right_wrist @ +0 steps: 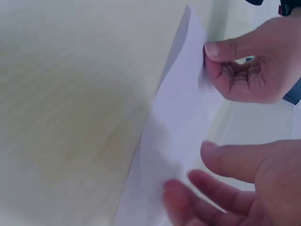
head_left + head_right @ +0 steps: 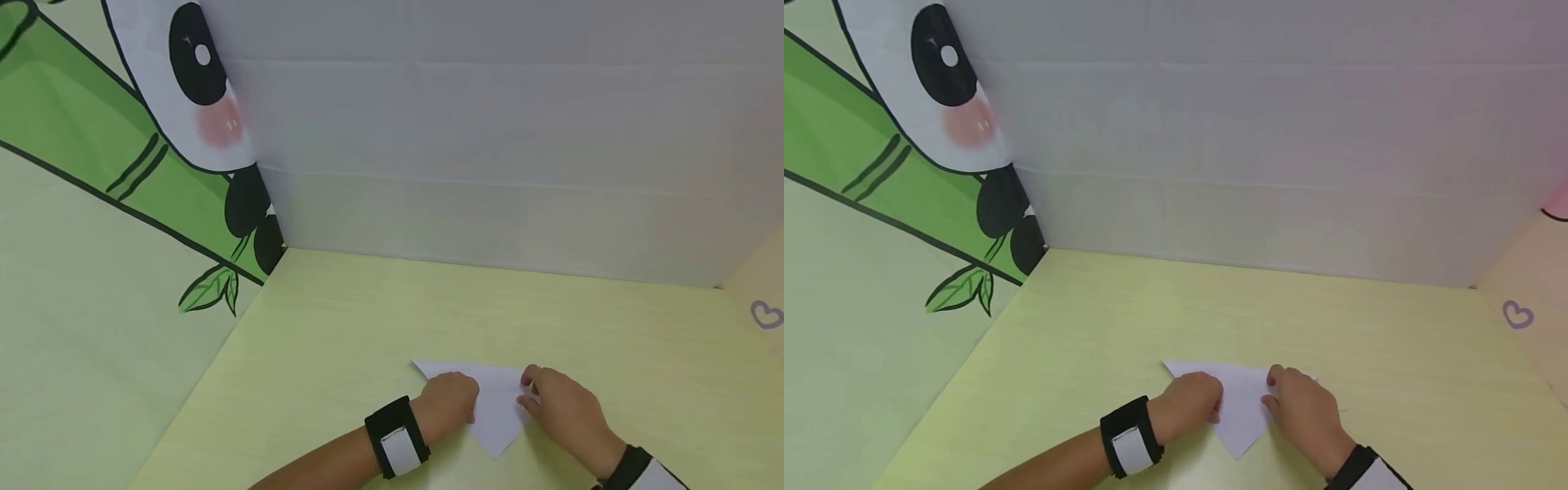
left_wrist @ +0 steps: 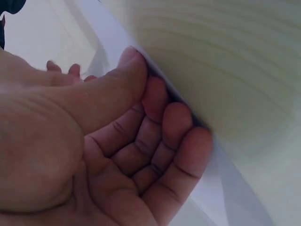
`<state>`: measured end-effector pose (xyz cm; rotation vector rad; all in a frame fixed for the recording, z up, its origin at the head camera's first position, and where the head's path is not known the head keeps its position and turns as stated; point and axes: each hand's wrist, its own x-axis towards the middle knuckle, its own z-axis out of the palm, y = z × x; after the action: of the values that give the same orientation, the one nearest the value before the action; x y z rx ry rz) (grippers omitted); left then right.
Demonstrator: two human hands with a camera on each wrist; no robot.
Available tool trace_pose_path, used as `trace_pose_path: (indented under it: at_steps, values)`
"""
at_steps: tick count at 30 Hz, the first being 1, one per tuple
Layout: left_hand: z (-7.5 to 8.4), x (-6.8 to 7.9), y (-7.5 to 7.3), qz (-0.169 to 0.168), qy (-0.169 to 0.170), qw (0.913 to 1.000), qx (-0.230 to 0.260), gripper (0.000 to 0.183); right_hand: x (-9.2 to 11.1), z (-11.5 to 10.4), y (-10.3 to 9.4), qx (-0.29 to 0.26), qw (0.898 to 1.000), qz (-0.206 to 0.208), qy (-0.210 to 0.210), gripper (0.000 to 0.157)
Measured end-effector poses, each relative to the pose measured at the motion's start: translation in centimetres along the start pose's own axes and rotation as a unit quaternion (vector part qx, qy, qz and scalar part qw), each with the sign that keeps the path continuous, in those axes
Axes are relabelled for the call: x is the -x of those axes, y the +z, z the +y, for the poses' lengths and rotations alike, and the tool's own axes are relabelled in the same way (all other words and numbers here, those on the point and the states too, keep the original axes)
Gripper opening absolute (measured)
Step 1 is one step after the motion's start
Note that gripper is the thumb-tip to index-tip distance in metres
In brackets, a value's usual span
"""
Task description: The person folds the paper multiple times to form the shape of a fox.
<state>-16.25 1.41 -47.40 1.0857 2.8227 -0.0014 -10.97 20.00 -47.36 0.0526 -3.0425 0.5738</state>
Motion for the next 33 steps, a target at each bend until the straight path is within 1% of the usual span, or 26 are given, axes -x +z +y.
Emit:
trace_pose_path:
  at_steps: [2,4,9,12,16,18,21,28,33]
  values:
    - [0.0,0.0,-0.1,-0.003,0.001,1.0000,0.003,0.016,-0.6,-0.2,-0.3,-0.014,1.000,-0.002,-0.008,0.017]
    - [-0.1,0.0,-0.1,-0.008,0.004,0.9999,0.005,0.016,-1.2,-0.5,-0.4,-0.022,1.000,0.001,-0.019,0.018]
    - [-0.3,0.0,0.0,-0.009,0.011,0.9999,0.003,0.018,-3.3,-1.4,-0.2,-0.015,0.998,0.016,-0.064,0.019]
    - [-0.3,0.0,0.0,-0.011,0.011,0.9998,-0.008,0.020,-4.4,-1.8,0.2,-0.011,0.996,0.012,-0.084,0.019]
    - [-0.2,-0.2,0.0,-0.026,0.002,0.9995,-0.016,0.019,-5.2,-1.8,0.9,-0.016,0.996,-0.006,-0.082,0.019]
    - [-0.2,-0.3,0.1,-0.031,-0.002,0.9994,-0.014,0.018,-5.3,-1.8,1.2,-0.017,0.997,-0.009,-0.080,0.019]
    - [-0.3,-0.3,-0.1,-0.036,-0.002,0.9993,-0.011,0.018,-5.4,-1.7,1.9,-0.009,0.996,-0.001,-0.085,0.020]
    - [-0.2,-0.3,-0.1,-0.036,0.000,0.9987,-0.035,0.020,-5.8,-1.6,3.0,0.011,0.996,0.004,-0.086,0.019]
    - [-0.2,-0.4,-0.1,-0.039,0.000,0.9989,-0.027,0.018,-5.9,-1.6,3.3,0.015,0.995,0.019,-0.094,0.018]
